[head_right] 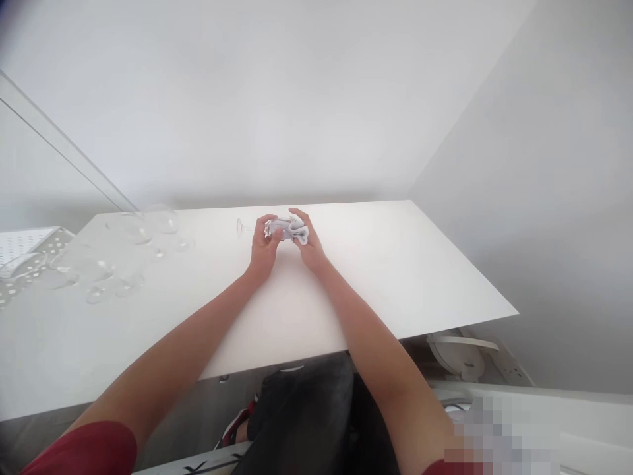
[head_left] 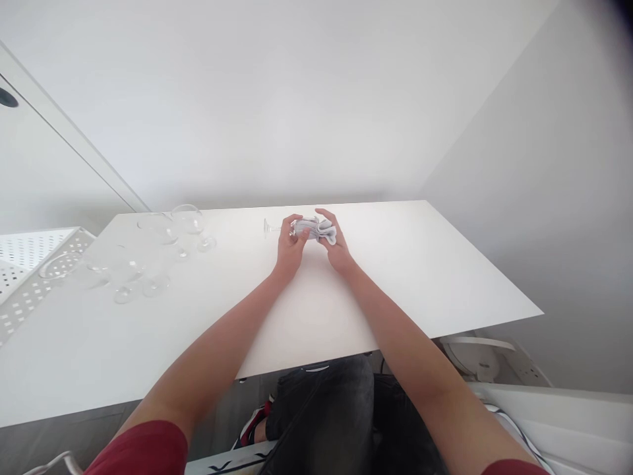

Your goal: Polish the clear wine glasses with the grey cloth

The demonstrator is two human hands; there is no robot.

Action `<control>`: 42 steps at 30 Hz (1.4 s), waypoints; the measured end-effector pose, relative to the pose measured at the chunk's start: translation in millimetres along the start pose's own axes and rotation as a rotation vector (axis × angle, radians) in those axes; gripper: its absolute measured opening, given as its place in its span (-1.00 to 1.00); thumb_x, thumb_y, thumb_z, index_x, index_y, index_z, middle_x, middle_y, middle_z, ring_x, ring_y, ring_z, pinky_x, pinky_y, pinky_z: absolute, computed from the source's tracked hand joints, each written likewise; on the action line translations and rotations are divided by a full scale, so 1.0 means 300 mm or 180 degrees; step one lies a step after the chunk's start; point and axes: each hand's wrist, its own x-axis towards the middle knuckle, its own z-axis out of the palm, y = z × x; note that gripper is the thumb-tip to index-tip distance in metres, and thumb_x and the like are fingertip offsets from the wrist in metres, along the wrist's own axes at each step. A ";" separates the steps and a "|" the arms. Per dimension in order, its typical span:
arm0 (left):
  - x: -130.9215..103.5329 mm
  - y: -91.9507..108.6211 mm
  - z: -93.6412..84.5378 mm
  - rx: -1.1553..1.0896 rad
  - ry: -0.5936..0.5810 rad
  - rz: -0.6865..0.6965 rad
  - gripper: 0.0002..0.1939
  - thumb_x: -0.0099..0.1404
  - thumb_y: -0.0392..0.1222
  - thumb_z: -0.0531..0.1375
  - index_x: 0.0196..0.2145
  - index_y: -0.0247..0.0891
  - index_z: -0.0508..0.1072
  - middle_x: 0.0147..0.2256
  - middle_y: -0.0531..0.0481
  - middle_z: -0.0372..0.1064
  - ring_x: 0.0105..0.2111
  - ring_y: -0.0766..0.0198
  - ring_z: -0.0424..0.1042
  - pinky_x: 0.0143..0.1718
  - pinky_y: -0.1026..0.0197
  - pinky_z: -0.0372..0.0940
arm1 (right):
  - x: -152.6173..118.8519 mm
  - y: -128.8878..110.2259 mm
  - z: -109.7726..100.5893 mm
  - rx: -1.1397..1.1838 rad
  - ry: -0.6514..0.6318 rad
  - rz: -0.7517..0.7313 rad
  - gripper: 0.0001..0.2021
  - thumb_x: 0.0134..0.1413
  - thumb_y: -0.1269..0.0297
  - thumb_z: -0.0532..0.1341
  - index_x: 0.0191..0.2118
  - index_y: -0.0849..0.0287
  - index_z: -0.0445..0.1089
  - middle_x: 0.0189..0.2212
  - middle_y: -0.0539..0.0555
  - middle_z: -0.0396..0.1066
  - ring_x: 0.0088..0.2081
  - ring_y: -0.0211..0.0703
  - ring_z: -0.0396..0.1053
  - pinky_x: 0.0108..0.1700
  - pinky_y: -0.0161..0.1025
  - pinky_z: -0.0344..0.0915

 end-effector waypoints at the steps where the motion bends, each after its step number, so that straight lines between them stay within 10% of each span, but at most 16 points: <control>1: 0.001 -0.002 -0.001 0.0071 0.0116 -0.0054 -0.58 0.40 0.20 0.20 0.05 -0.08 0.33 -0.15 -0.05 0.43 -0.20 0.19 0.46 -0.08 0.08 0.39 | 0.000 -0.002 0.006 -0.0050 -0.0094 0.0029 -0.37 -0.09 0.31 0.30 0.19 -0.07 0.32 -0.07 0.02 0.42 -0.01 0.01 0.33 0.07 -0.05 0.33; 11: 0.006 -0.023 0.008 -0.0040 -0.0377 0.0168 -0.56 0.39 0.21 0.19 0.06 -0.08 0.29 0.05 -0.15 0.31 -0.08 0.16 0.41 -0.05 0.09 0.38 | 0.028 0.017 -0.048 0.1029 0.0599 0.0501 -0.48 -0.21 0.40 0.15 -0.01 -0.02 0.39 -0.27 0.00 0.37 -0.12 -0.03 0.37 -0.03 -0.05 0.35; 17: 0.000 -0.027 0.006 0.0227 -0.0254 -0.0005 -0.59 0.43 0.22 0.14 0.05 -0.08 0.28 -0.14 -0.06 0.33 -0.21 0.20 0.37 -0.12 0.11 0.35 | 0.009 0.011 -0.015 0.0990 -0.0053 0.0601 -0.47 -0.22 0.45 0.18 -0.01 -0.02 0.37 -0.29 -0.04 0.37 -0.17 -0.07 0.38 -0.08 -0.11 0.34; 26: 0.003 -0.008 0.006 -0.0187 -0.0083 -0.0087 -0.62 0.41 0.19 0.17 0.02 -0.05 0.28 0.00 -0.10 0.35 0.00 0.13 0.39 -0.04 0.09 0.38 | 0.032 0.023 -0.079 0.1170 0.0401 0.0643 -0.64 -0.13 0.36 0.17 -0.11 0.02 0.33 -0.32 0.00 0.40 -0.16 -0.01 0.44 -0.07 -0.02 0.40; 33: -0.001 -0.015 0.004 0.0099 -0.0140 -0.0041 -0.60 0.41 0.22 0.15 0.02 -0.07 0.30 -0.12 -0.05 0.33 -0.18 0.21 0.39 -0.08 0.12 0.37 | 0.013 -0.007 -0.041 0.0790 -0.0471 0.0617 -0.53 0.01 0.13 0.38 0.05 -0.02 0.30 -0.18 0.02 0.46 -0.11 -0.03 0.43 0.03 0.00 0.37; 42: 0.007 -0.019 0.018 -0.0246 -0.0589 0.0017 -0.43 0.30 0.15 0.32 0.14 -0.07 0.25 0.04 -0.14 0.36 -0.03 0.18 0.46 0.01 0.05 0.45 | 0.036 0.017 -0.086 0.0392 0.0280 0.0200 -0.47 -0.07 0.04 0.50 -0.01 -0.02 0.33 -0.43 -0.11 0.31 -0.32 -0.16 0.36 -0.10 -0.12 0.37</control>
